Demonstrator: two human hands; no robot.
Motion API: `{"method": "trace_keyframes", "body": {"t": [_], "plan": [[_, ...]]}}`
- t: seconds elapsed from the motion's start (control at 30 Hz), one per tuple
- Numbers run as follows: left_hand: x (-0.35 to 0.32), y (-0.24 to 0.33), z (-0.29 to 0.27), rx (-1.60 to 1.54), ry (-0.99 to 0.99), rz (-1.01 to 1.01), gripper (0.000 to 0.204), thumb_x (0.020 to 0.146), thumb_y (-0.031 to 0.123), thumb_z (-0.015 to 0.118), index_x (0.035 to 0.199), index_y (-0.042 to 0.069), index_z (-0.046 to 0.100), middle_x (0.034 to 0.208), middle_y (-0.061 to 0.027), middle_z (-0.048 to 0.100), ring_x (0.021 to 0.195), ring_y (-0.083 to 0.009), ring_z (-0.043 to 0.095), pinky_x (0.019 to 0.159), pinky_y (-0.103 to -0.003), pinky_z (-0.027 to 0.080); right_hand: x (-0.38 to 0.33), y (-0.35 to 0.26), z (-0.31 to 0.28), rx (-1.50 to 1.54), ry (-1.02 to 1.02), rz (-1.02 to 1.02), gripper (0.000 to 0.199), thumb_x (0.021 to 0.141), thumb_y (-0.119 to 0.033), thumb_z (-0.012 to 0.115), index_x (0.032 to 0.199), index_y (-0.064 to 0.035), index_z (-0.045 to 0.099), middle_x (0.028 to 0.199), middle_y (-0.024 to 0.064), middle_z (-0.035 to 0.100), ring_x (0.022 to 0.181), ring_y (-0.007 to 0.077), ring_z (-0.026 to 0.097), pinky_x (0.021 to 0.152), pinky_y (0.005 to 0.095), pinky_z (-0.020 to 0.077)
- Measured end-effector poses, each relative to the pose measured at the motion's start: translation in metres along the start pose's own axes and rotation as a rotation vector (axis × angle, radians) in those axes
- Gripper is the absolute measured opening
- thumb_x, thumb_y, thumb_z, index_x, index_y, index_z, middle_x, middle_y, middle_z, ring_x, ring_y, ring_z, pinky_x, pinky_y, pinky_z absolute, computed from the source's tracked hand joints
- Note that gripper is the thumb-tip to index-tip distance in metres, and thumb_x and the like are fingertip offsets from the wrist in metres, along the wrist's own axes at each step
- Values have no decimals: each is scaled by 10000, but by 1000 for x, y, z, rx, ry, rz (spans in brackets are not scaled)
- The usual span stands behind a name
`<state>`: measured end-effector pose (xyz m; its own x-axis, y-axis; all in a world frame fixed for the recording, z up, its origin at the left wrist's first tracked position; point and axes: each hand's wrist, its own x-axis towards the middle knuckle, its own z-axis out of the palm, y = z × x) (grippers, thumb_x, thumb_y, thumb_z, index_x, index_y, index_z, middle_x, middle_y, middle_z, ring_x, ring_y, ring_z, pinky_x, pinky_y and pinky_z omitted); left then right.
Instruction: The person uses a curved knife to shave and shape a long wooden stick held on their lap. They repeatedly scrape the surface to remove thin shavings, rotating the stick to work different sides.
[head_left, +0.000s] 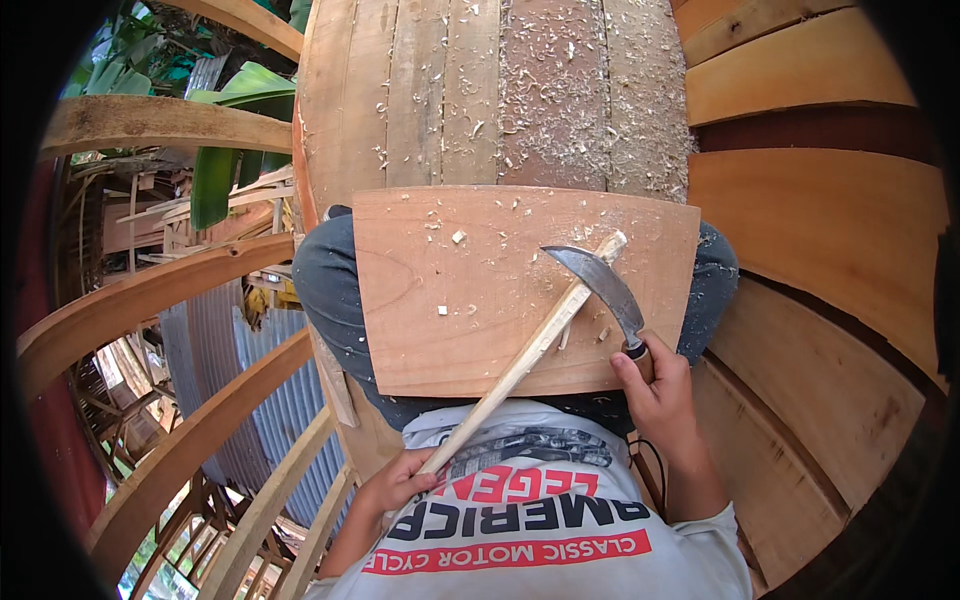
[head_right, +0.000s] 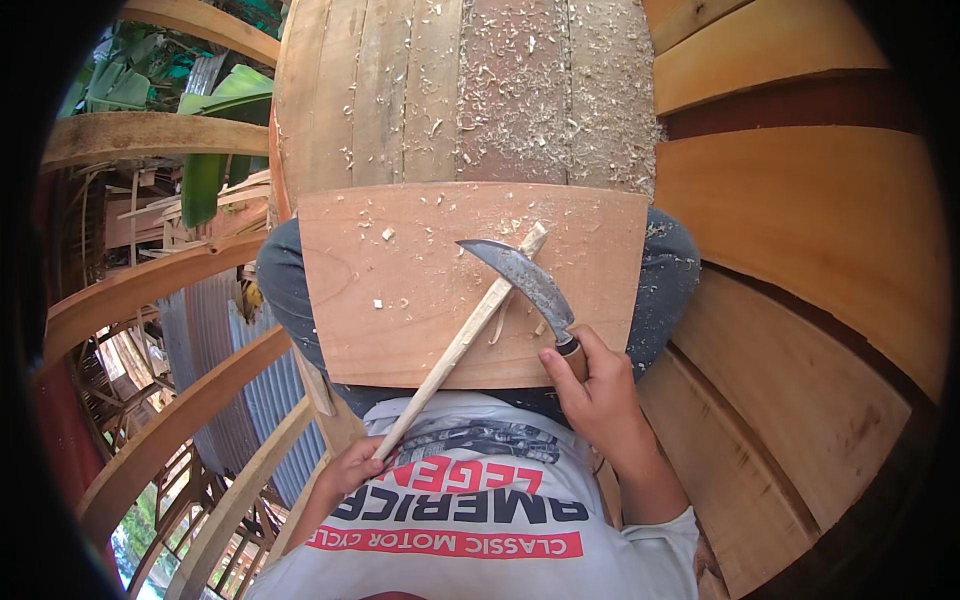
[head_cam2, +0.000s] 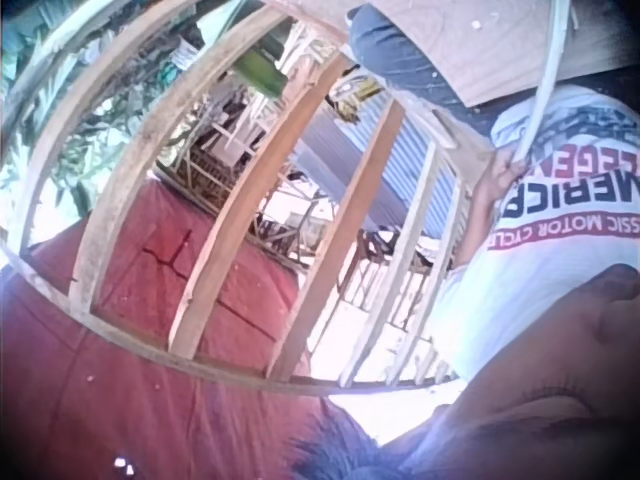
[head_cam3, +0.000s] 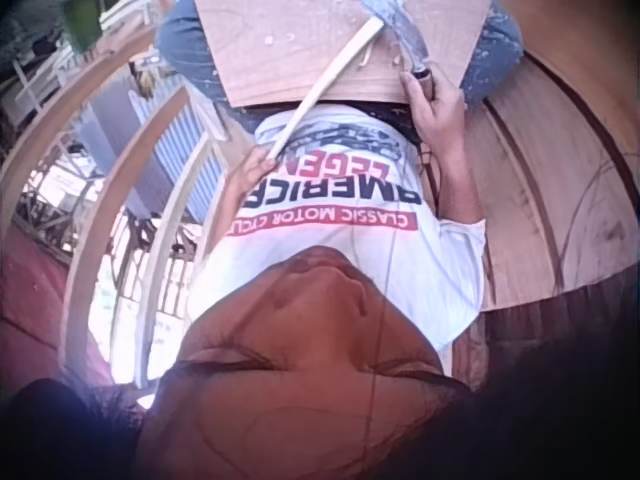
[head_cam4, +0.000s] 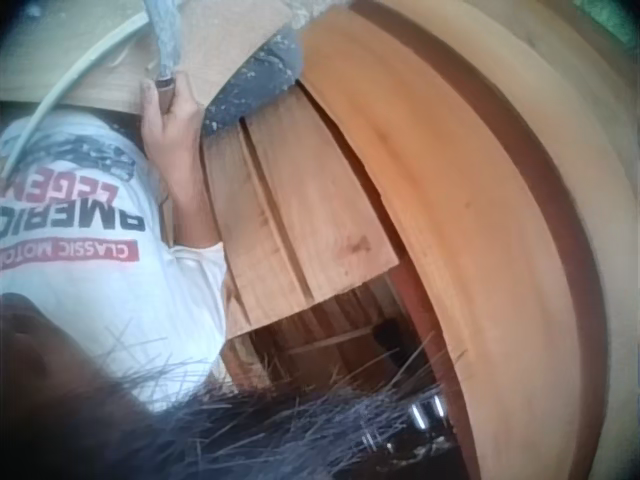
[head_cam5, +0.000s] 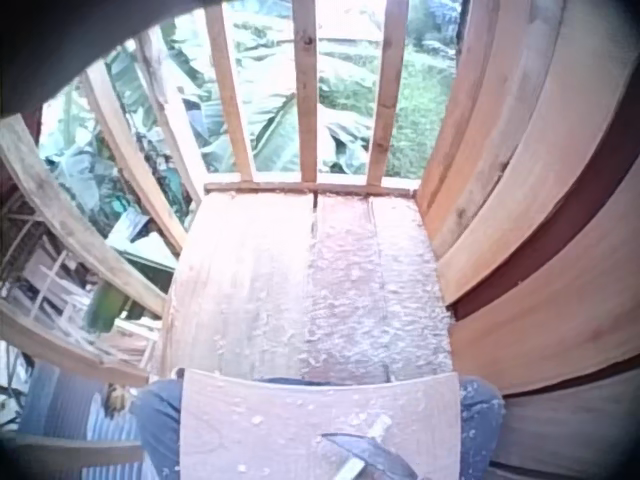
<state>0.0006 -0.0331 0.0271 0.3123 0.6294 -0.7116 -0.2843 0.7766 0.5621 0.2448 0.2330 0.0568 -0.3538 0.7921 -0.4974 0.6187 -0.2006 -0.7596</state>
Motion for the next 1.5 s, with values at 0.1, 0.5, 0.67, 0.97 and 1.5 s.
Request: {"method": "trace_keyframes", "body": {"t": [0.1, 0.5, 0.67, 0.97, 1.5], "plan": [[-1, -2, -1, -52, -24, -28, 513, 877, 461, 538, 1038, -26, 538, 803, 14, 515, 757, -79, 456, 681, -219, 388, -3, -3, 3, -27, -79, -51, 187, 852, -155, 636, 889, 23, 590, 523, 111, 490, 497, 70, 466, 453, 284, 364], [3, 1, -2, -121, -42, -14, 678, 858, 476, 558, 1230, -86, 483, 1039, -55, 569, 957, -115, 488, 853, -239, 392, 9, -2, -1, -146, 106, -106, 201, 848, -181, 654, 882, 8, 592, 583, 140, 568, 476, 202, 569, 459, 305, 411], [4, 0, -1, -79, -41, -4, 696, 862, 485, 551, 1239, -94, 474, 1060, -62, 576, 969, -117, 496, 862, -240, 392, 9, 1, 4, -259, 177, -148, 207, 837, -195, 672, 847, -12, 576, 588, 155, 574, 524, 319, 601, 466, 342, 434], [-4, -9, -6, -144, -44, -61, 679, 849, 487, 564, 1203, -89, 497, 1057, -63, 585, 964, -112, 504, 854, -230, 394, 29, 13, -33, -315, 527, -219, 221, 837, -194, 673, 826, -7, 556, 578, 153, 546, 501, 281, 575, 466, 329, 418], [4, 10, 4, 7, -7, 24, 470, 882, 448, 532, 976, -12, 524, 777, 23, 470, 738, -72, 419, 651, -206, 364, 15, 11, 4, -275, 207, -156, 222, 818, -189, 695, 819, -5, 570, 574, 153, 533, 475, 285, 532, 456, 331, 404]]}}
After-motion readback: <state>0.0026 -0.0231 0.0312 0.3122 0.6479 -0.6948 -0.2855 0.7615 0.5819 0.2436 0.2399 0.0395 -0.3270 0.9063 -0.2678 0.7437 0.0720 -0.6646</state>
